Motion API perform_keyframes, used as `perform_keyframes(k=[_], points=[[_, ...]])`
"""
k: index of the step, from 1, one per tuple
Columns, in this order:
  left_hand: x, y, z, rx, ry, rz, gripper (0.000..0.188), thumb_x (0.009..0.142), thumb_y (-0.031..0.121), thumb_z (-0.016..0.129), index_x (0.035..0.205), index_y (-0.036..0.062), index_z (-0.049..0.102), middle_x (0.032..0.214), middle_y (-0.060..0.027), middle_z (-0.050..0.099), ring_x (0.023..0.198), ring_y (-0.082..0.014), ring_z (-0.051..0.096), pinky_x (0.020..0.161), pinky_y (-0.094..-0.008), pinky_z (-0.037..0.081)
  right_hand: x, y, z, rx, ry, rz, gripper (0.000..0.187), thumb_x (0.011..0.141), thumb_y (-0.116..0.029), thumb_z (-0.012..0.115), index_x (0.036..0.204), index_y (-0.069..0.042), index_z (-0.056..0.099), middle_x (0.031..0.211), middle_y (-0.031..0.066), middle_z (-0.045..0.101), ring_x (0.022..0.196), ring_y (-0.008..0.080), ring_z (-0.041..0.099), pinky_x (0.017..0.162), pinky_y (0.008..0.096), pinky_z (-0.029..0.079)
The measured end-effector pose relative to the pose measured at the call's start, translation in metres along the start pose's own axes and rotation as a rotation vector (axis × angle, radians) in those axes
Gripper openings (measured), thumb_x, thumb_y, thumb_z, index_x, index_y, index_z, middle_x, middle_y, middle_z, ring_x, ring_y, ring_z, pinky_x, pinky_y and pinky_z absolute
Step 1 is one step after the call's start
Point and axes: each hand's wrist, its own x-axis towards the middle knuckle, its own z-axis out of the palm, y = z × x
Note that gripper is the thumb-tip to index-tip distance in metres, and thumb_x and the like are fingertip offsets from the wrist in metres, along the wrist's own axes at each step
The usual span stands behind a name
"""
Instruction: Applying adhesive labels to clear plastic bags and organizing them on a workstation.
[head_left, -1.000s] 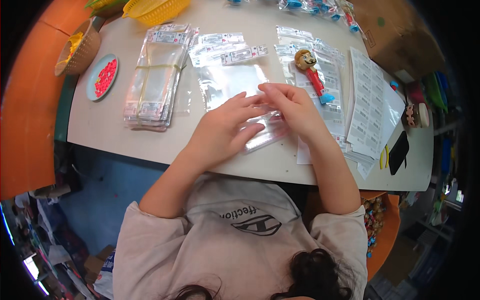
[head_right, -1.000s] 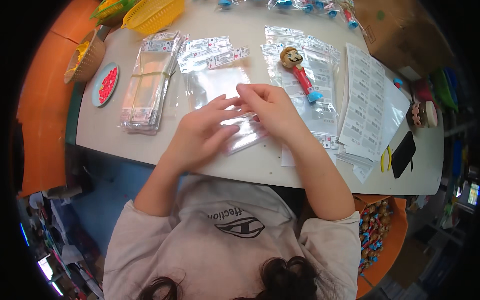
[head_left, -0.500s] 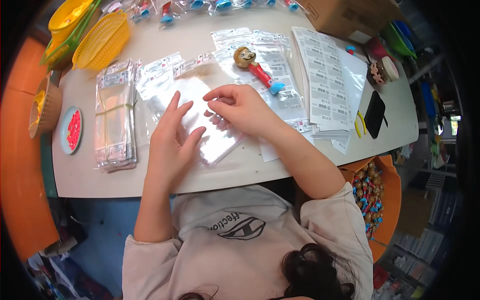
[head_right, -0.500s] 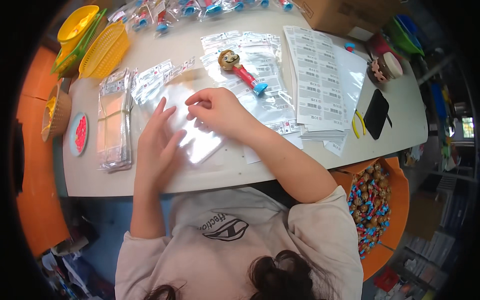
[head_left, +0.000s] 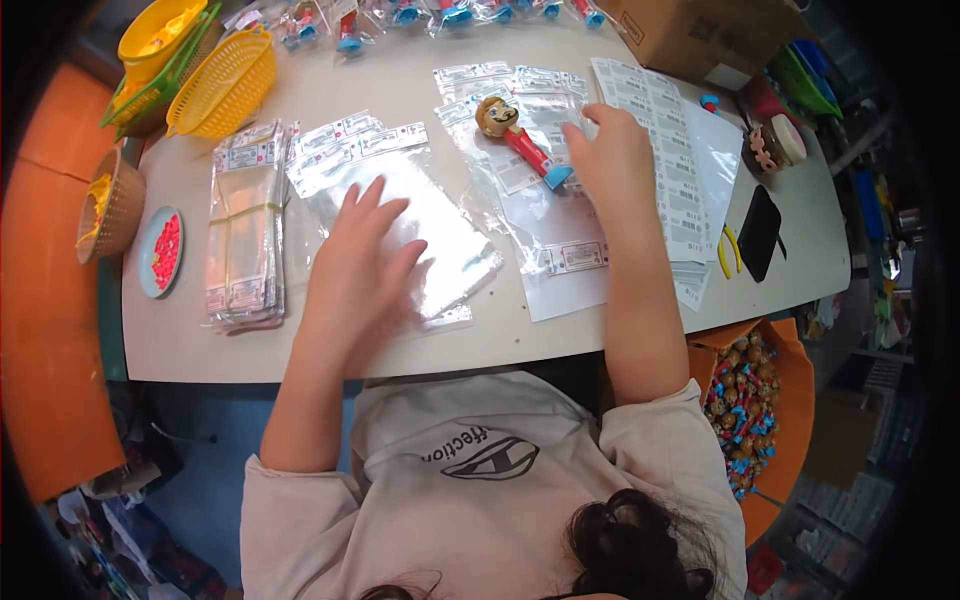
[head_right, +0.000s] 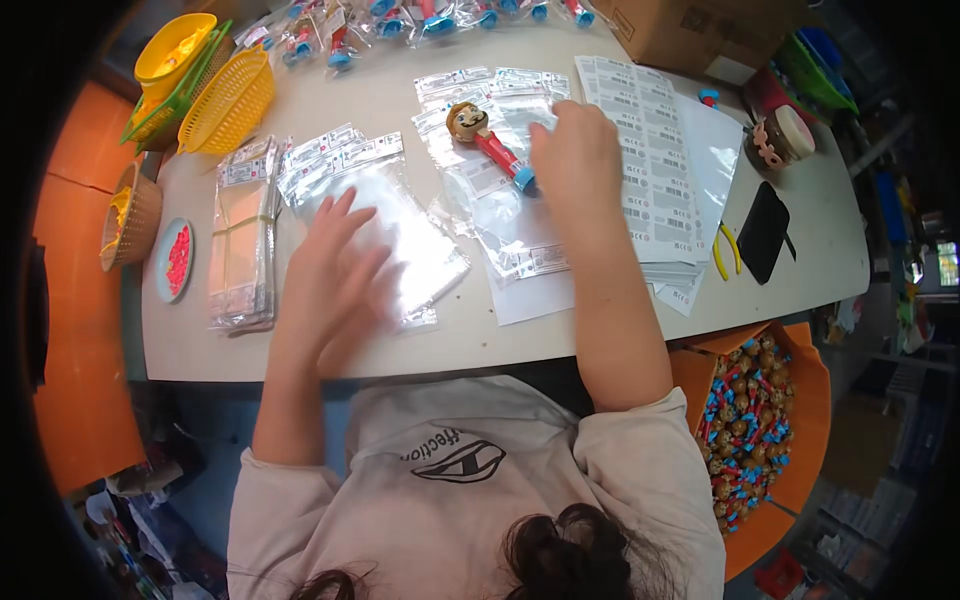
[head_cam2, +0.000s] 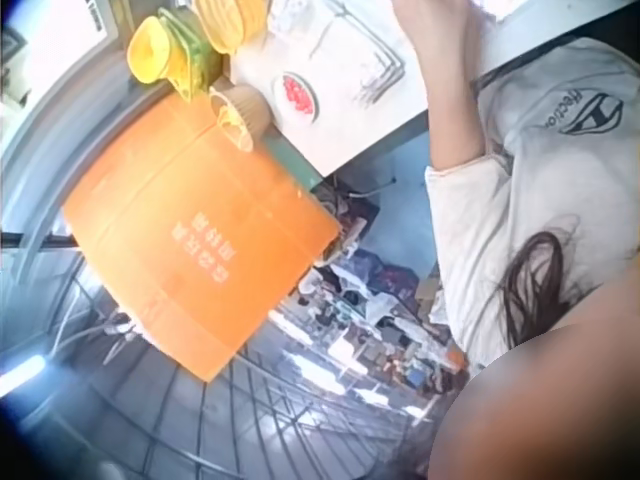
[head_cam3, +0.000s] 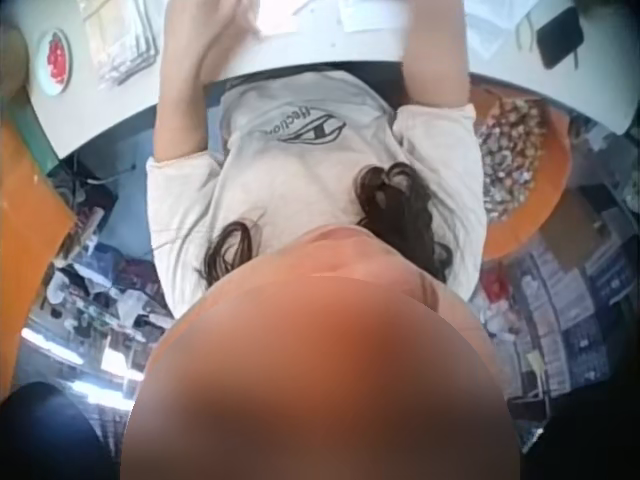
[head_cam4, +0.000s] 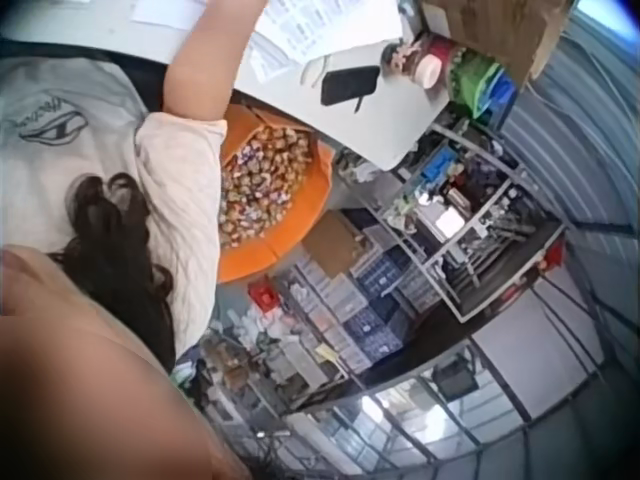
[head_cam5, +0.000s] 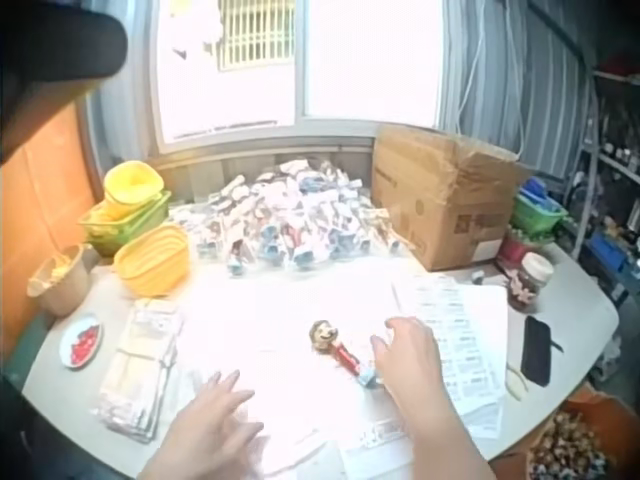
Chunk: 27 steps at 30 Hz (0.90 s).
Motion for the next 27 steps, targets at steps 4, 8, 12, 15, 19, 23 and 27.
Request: perform_keyframes(k=[4, 8, 12, 15, 19, 23, 27], points=[[0.035, 0.024, 0.015, -0.001, -0.093, 0.259, 0.05, 0.084, 0.022, 0.073, 0.129, 0.0072, 0.057, 0.144, -0.0213, 0.048, 0.136, -0.0447, 0.04, 0.108, -0.0461, 0.041, 0.013, 0.013, -0.005, -0.018, -0.217, 0.191, 0.05, 0.077, -0.025, 0.079, 0.118, 0.001, 0.067, 0.114, 0.0216, 0.068, 0.106, 0.0336, 0.066, 0.091, 0.0377, 0.052], [0.056, 0.035, 0.05, 0.021, -0.289, 0.253, 0.066, 0.084, 0.029, 0.074, 0.14, 0.0074, 0.047, 0.15, -0.0216, 0.04, 0.138, -0.0403, 0.038, 0.111, -0.0445, 0.038, 0.014, 0.019, 0.001, -0.092, -0.349, 0.135, 0.046, 0.072, -0.023, 0.081, 0.109, 0.002, 0.07, 0.107, 0.0208, 0.07, 0.098, 0.0312, 0.068, 0.087, 0.0372, 0.053], [0.051, 0.039, 0.066, 0.134, -0.297, 0.344, 0.068, 0.084, 0.033, 0.072, 0.136, -0.0015, 0.046, 0.146, -0.0262, 0.042, 0.134, -0.0438, 0.041, 0.111, -0.0457, 0.036, 0.016, 0.023, 0.0, -0.049, -0.346, 0.126, 0.033, 0.073, -0.019, 0.079, 0.1, 0.0, 0.072, 0.091, 0.0177, 0.072, 0.084, 0.0289, 0.071, 0.08, 0.0363, 0.055], [0.049, 0.037, 0.064, 0.102, -0.245, 0.331, 0.068, 0.085, 0.035, 0.071, 0.136, -0.0032, 0.046, 0.145, -0.0264, 0.043, 0.135, -0.0434, 0.041, 0.112, -0.0465, 0.034, 0.016, 0.026, 0.002, 0.019, -0.22, 0.107, 0.024, 0.076, -0.017, 0.076, 0.094, -0.001, 0.074, 0.084, 0.0163, 0.072, 0.079, 0.0272, 0.071, 0.077, 0.0352, 0.055], [0.053, 0.029, 0.068, 0.079, -0.238, 0.342, 0.067, 0.086, 0.036, 0.069, 0.136, -0.0037, 0.046, 0.143, -0.0268, 0.044, 0.134, -0.0431, 0.042, 0.112, -0.0462, 0.034, 0.011, 0.021, -0.005, -0.024, -0.138, 0.091, 0.018, 0.078, -0.015, 0.073, 0.088, 0.0, 0.074, 0.08, 0.0153, 0.072, 0.077, 0.0244, 0.07, 0.075, 0.0343, 0.055], [0.053, 0.039, 0.06, 0.005, -0.236, 0.265, 0.079, 0.084, 0.045, 0.07, 0.139, -0.0039, 0.043, 0.14, -0.027, 0.048, 0.132, -0.0439, 0.043, 0.112, -0.0462, 0.034, 0.012, 0.025, -0.009, 0.33, -0.318, 0.052, 0.022, 0.087, -0.022, 0.069, 0.098, -0.003, 0.07, 0.09, 0.0103, 0.073, 0.073, 0.0172, 0.067, 0.07, 0.03, 0.054], [0.054, 0.04, 0.056, -0.105, -0.254, 0.214, 0.101, 0.076, 0.061, 0.071, 0.143, -0.006, 0.036, 0.135, -0.0282, 0.051, 0.13, -0.0441, 0.046, 0.111, -0.0472, 0.033, 0.004, 0.003, -0.02, 0.797, -0.561, 0.35, 0.026, 0.095, -0.03, 0.061, 0.108, -0.008, 0.066, 0.098, 0.0026, 0.07, 0.069, 0.0085, 0.059, 0.062, 0.0236, 0.049]])
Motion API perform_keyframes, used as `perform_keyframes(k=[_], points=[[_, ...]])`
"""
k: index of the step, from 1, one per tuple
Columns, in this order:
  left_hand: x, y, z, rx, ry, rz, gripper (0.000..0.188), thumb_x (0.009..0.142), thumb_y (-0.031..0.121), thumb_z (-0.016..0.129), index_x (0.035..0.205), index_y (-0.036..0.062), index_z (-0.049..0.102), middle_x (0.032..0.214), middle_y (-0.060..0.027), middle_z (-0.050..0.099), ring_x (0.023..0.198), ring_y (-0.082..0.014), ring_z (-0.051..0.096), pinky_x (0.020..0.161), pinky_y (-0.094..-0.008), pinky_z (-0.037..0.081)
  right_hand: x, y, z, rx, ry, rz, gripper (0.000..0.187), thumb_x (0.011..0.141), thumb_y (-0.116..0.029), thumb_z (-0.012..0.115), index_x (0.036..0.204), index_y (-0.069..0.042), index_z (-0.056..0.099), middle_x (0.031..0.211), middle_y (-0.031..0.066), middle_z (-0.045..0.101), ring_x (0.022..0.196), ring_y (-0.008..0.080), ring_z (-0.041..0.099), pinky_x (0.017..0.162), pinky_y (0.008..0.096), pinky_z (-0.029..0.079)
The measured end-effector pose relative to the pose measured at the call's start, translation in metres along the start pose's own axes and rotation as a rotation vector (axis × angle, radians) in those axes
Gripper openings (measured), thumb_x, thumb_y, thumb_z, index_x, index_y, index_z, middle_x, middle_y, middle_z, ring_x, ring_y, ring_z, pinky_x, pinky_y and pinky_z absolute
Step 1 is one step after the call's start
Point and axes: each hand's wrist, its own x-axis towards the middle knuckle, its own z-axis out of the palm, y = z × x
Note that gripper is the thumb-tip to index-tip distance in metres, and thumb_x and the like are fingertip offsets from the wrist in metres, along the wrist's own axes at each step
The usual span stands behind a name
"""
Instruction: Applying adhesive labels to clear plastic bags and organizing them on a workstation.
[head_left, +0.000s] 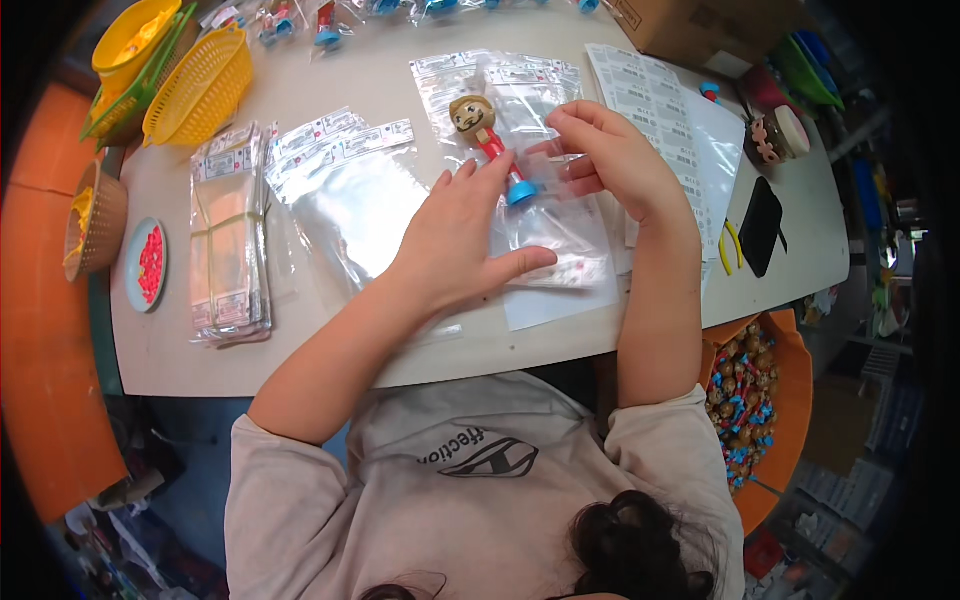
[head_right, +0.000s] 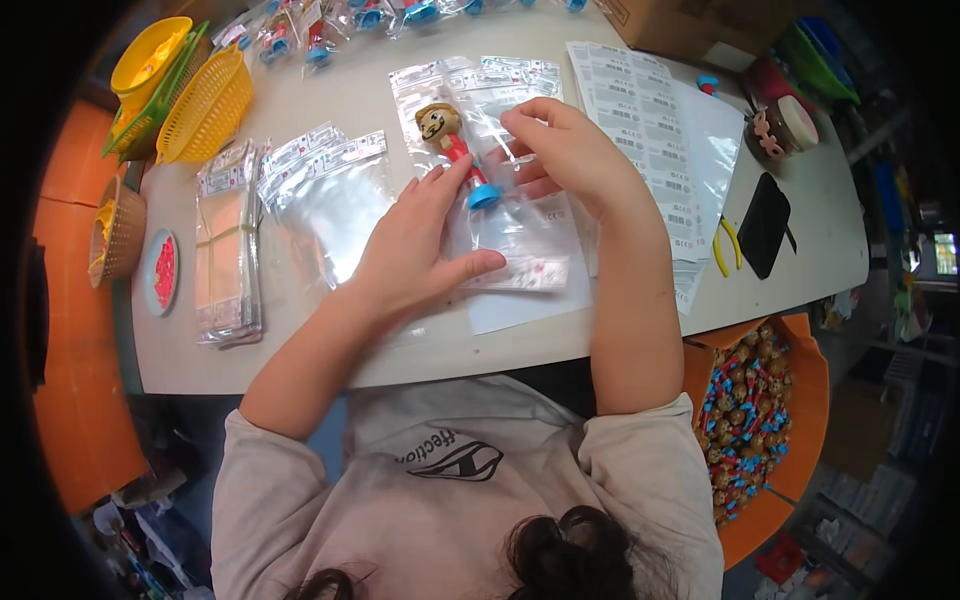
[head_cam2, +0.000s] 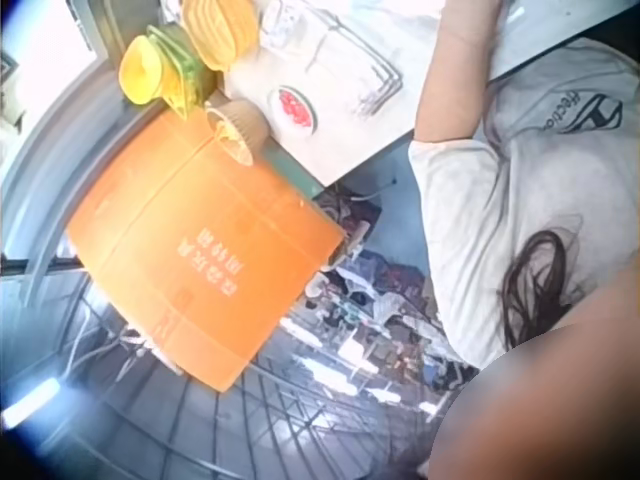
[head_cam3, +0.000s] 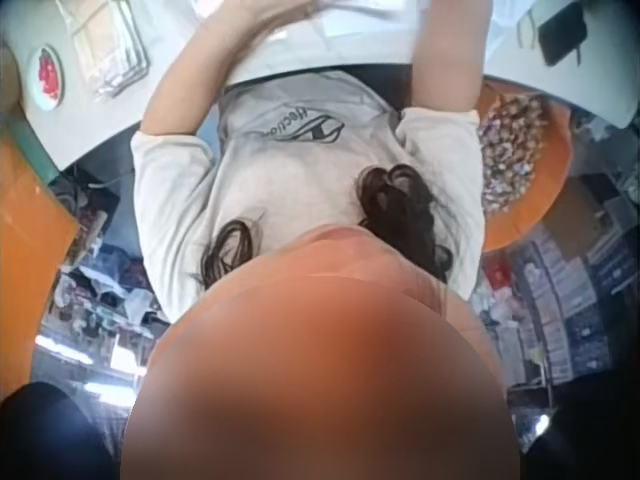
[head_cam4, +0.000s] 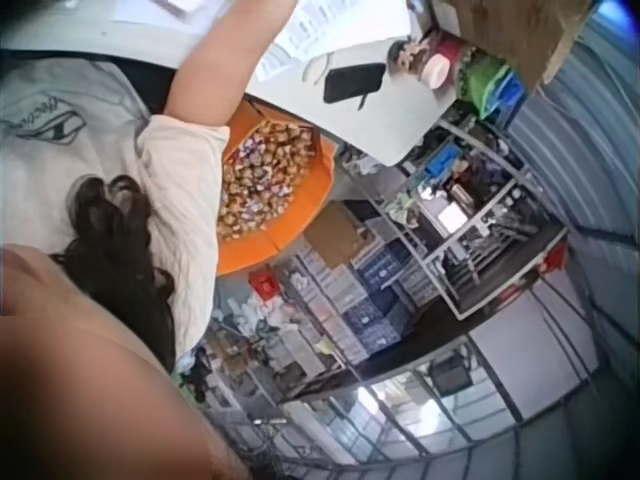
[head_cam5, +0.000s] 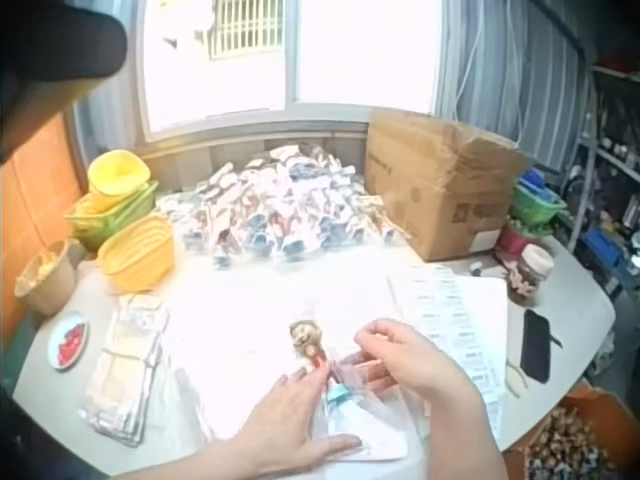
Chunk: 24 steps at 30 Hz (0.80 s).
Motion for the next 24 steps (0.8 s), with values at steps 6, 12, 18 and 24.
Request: perform_keyframes(k=[6, 12, 18, 24], points=[[0.001, -0.006, 0.01, -0.11, 0.103, 0.0, 0.102, 0.078, 0.061, 0.07, 0.144, -0.0071, 0.032, 0.129, -0.0285, 0.055, 0.123, -0.0446, 0.051, 0.107, -0.0476, 0.037, 0.004, 0.004, -0.005, -0.164, -0.248, -0.098, 0.029, 0.094, -0.027, 0.061, 0.115, -0.008, 0.065, 0.097, -0.0008, 0.069, 0.081, 0.0055, 0.058, 0.069, 0.0196, 0.047], [0.006, -0.003, 0.01, -0.316, 0.122, -0.197, 0.091, 0.085, 0.051, 0.067, 0.144, -0.0082, 0.032, 0.118, -0.0272, 0.06, 0.109, -0.0402, 0.059, 0.091, -0.0436, 0.048, 0.013, 0.019, 0.001, -0.122, -0.457, -0.17, 0.035, 0.089, -0.017, 0.067, 0.122, -0.004, 0.063, 0.11, 0.0031, 0.068, 0.1, 0.011, 0.062, 0.085, 0.0261, 0.049], [0.002, -0.001, 0.005, -0.378, 0.151, -0.27, 0.064, 0.095, 0.037, 0.058, 0.142, -0.003, 0.041, 0.107, -0.0247, 0.064, 0.098, -0.0391, 0.062, 0.084, -0.0447, 0.048, 0.012, 0.026, 0.007, -0.306, -0.464, -0.472, 0.043, 0.084, -0.012, 0.068, 0.124, 0.002, 0.062, 0.117, 0.0118, 0.067, 0.103, 0.0161, 0.063, 0.091, 0.0311, 0.051], [0.006, -0.002, 0.009, -0.366, 0.187, -0.256, 0.046, 0.099, 0.023, 0.047, 0.142, 0.0052, 0.045, 0.103, -0.0245, 0.066, 0.093, -0.0407, 0.063, 0.085, -0.0441, 0.048, 0.01, 0.023, -0.006, -0.736, 0.446, -0.234, 0.04, 0.079, -0.016, 0.075, 0.114, 0.002, 0.068, 0.101, 0.0182, 0.071, 0.09, 0.0263, 0.07, 0.081, 0.0355, 0.055]])
